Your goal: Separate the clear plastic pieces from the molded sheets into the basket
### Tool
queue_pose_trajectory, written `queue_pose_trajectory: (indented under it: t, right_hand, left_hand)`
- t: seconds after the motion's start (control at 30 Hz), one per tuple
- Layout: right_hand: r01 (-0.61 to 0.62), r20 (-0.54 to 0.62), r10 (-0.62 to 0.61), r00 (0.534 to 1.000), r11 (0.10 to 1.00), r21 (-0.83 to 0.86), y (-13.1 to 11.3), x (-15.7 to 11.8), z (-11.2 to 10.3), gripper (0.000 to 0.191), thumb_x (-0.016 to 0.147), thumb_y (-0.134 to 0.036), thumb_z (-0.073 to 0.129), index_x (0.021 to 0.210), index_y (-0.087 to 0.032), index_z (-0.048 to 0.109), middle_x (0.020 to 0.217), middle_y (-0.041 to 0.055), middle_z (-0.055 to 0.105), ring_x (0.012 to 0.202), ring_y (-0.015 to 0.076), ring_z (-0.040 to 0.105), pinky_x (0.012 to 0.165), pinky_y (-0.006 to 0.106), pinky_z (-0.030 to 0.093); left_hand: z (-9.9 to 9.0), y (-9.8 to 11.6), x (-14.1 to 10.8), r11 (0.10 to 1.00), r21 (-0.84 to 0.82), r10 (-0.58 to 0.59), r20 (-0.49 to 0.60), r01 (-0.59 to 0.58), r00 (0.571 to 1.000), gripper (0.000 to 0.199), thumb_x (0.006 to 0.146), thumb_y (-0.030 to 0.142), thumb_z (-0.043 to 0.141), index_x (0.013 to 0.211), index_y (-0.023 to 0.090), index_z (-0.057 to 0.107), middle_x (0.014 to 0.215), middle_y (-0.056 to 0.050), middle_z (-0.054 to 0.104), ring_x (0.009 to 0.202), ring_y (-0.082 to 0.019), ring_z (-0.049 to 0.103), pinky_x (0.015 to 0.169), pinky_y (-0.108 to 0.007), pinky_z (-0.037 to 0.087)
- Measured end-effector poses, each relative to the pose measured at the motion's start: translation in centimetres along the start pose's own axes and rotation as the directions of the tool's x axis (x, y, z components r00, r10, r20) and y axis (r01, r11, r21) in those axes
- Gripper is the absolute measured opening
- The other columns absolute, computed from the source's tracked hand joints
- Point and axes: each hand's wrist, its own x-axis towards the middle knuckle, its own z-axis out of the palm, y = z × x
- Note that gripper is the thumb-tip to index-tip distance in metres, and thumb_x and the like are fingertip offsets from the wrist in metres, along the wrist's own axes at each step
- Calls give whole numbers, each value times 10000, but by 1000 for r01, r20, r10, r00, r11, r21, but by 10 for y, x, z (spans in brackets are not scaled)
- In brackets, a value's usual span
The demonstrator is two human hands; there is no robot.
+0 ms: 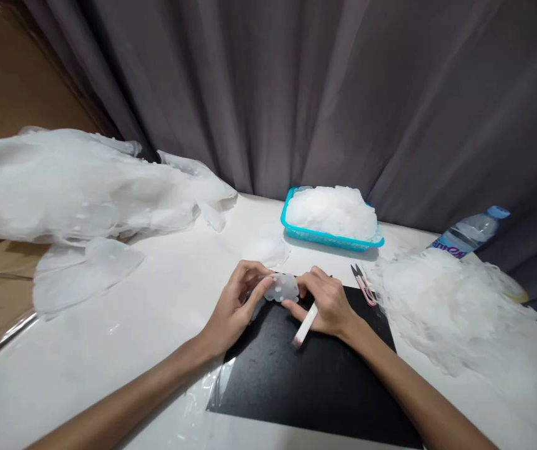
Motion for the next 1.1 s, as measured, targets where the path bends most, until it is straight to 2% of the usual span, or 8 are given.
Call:
queue_pose_trajectory:
  t: [0.17, 0.23, 0.3, 0.4, 0.5, 0.9, 1.0, 1.1]
  right_hand:
    - [44, -26, -46, 999, 998, -46, 1, 0, 3, 138, 1040, -196, 590, 907, -212, 561, 722, 7, 633, 670, 165, 559, 603, 294, 432]
    - [102, -17, -103, 995, 994, -40, 0, 0, 2, 114, 1038, -200, 606, 931, -204, 568, 741, 14, 655, 685, 172, 570, 619, 300, 449]
    - [156, -7, -157, 988, 987, -40, -2, 0, 1, 59, 1032, -190, 615, 981, -190, 585, 776, 26, 685, 711, 180, 584, 646, 310, 473]
    - [135, -20, -136, 990, 990, -33, -6, 1, -1, 78, 1014, -161, 625, 1087, -180, 607, 896, 56, 740, 808, 202, 625, 720, 334, 517]
    - [90, -48, -91, 995, 996, -21, -7, 1, -1, 188, 993, -109, 620, 1167, -177, 605, 982, 77, 756, 888, 217, 651, 768, 356, 529]
    - [13, -95, -15, 995, 1000, -21, -3, 1, 0, 108, 1032, -113, 552, 1084, -200, 589, 904, 63, 715, 830, 215, 612, 731, 362, 500]
    - [-16, -93, 16, 996, 1000, 3, -3, 1, 0, 93, 1037, -123, 540, 1060, -203, 582, 892, 57, 701, 820, 209, 594, 739, 354, 501]
    - [-51, -41, 52, 998, 998, 36, -3, 2, -1, 78, 1027, -227, 587, 1099, -197, 583, 937, 71, 689, 870, 222, 606, 767, 362, 523]
  left_hand:
    - [-1, 0, -1, 997, 59, 39, 125, -46, 991, 244, 1009, 320, 643, 1220, 249, 543, 1073, -29, 669, 1015, -181, 660, 924, -312, 516]
    - [-1, 2, -1, 986, 154, 37, 174, -64, 984, 273, 960, 327, 718, 1184, 240, 590, 1024, -18, 665, 956, -179, 644, 867, -297, 504]
    - [-1, 4, -1, 970, 233, 25, 195, -71, 981, 151, 975, 335, 702, 1065, 222, 655, 957, -10, 661, 887, -169, 628, 807, -286, 482]
    - [-2, 7, 0, 959, 273, 31, 158, -74, 987, 186, 1039, 335, 601, 937, 203, 683, 904, -11, 657, 842, -162, 614, 783, -288, 462]
    - [-4, 6, 0, 957, 270, 70, 123, -101, 990, 163, 1040, 319, 596, 957, 202, 673, 918, -12, 654, 857, -166, 611, 800, -291, 464]
    - [-3, 4, 0, 958, 245, 139, 55, -149, 989, 137, 1008, 280, 644, 914, 203, 707, 892, -21, 688, 847, -173, 641, 781, -283, 500]
    - [-2, 2, 2, 972, 200, 122, 11, -122, 992, 129, 993, 279, 668, 901, 201, 713, 877, -16, 680, 839, -165, 633, 763, -267, 493]
    - [-1, 3, 3, 994, 106, 30, -66, -23, 997, 159, 991, 316, 672, 888, 196, 681, 876, -5, 665, 813, -149, 624, 736, -248, 490]
